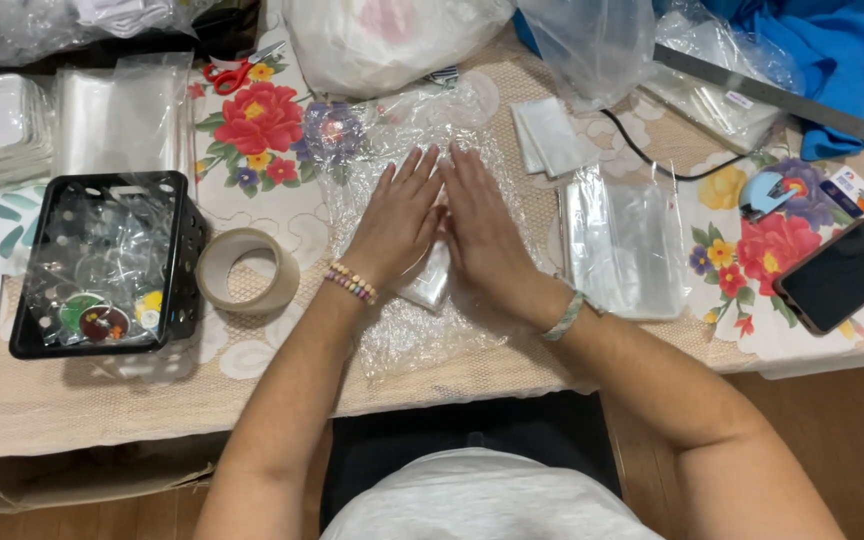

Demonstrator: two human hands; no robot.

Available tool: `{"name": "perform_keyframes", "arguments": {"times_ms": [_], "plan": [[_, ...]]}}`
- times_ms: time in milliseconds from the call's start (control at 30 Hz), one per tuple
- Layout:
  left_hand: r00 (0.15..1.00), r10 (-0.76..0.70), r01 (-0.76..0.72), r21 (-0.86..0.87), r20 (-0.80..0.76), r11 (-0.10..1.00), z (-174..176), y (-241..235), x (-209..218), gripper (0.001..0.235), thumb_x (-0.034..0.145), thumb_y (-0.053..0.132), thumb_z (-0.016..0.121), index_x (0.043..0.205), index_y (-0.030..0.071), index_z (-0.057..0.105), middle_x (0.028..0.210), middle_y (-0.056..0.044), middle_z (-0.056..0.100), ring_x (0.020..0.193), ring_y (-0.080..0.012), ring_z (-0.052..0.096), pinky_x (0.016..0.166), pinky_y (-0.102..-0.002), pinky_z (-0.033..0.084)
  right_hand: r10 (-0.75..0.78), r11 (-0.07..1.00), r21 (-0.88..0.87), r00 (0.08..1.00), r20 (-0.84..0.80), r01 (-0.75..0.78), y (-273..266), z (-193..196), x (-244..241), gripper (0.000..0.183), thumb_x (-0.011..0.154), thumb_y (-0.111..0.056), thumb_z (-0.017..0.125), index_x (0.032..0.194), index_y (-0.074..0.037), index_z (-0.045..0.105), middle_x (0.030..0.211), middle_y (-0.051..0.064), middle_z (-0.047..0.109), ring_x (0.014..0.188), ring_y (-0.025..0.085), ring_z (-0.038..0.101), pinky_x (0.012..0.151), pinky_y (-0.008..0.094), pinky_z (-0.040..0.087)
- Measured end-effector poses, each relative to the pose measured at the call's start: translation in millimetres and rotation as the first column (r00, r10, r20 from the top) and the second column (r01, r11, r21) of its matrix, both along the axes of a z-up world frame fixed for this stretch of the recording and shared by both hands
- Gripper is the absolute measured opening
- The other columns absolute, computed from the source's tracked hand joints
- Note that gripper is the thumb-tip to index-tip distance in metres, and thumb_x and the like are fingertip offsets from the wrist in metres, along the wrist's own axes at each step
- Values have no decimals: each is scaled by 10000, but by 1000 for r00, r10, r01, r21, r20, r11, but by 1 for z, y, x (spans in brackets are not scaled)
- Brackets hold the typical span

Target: The person attaches a metal ring to a small circular badge and places it in a black plastic basket. They then wrap a white rectangular item in bubble wrap, secure it with a strip of tape cut from a roll using scissors, and place the wrapped item into a clear plastic bag. Finally, they place a small white packet into another clear plastic bag.

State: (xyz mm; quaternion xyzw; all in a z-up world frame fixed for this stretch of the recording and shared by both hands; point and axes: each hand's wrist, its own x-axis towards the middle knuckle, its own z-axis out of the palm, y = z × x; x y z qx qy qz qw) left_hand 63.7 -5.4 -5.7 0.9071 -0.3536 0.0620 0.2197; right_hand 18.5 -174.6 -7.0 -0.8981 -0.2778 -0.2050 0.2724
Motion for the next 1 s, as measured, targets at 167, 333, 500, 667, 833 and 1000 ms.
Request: {"name": "perform_keyframes", "arguments": {"times_ms": [167,333,500,667,833,1000], "plan": [[996,66,-50,217,-66,975,-7,-4,5,636,962,257,360,1584,130,321,1677,-108,222,1543,-312,174,1228,-526,121,-10,990,-143,981,-196,-18,17,-11,-5,728,1067,-456,318,1574,55,208,1642,314,130,1508,505,99,1206,600,101],[993,97,-76,267,-68,961,-11,-5,10,663,1011,471,281,1592,152,289,1671,-90,237,1536,-291,213,1231,-524,156,-64,960,-278,945,-320,-29,7,3,-9,1030,959,-758,298,1574,56,155,1644,301,105,1494,533,64,1197,625,54],[993,103,-83,263,-61,961,-23,-5,14,665,998,453,290,1594,158,282,1673,-83,233,1536,-296,214,1231,-527,170,-70,949,-312,945,-320,-36,5,-3,-6,1037,949,-768,304,1579,40,147,1643,297,100,1491,533,81,1188,625,73],[991,112,-91,262,-67,961,-22,-5,15,673,1002,481,286,1601,174,272,1671,-71,242,1541,-290,203,1236,-522,173,-86,933,-359,952,-295,-27,5,-7,-4,1048,943,-784,306,1575,40,164,1633,309,116,1486,529,117,1189,618,83],[974,75,-66,50,-216,997,5,1,3,764,945,278,386,1612,27,112,1683,-172,177,1551,-327,169,1250,-523,88,-50,934,-344,917,-395,-97,2,1,-4,1085,930,-803,278,1586,43,101,1619,335,106,1488,542,60,1190,619,33],[995,16,-14,17,-97,1000,29,38,-39,498,1032,282,344,1480,78,420,1588,-159,353,1491,-317,287,1234,-516,120,62,952,-253,916,-396,-174,-22,14,-6,1074,863,-668,539,1563,51,156,1624,314,127,1488,544,42,1181,638,38]]}}
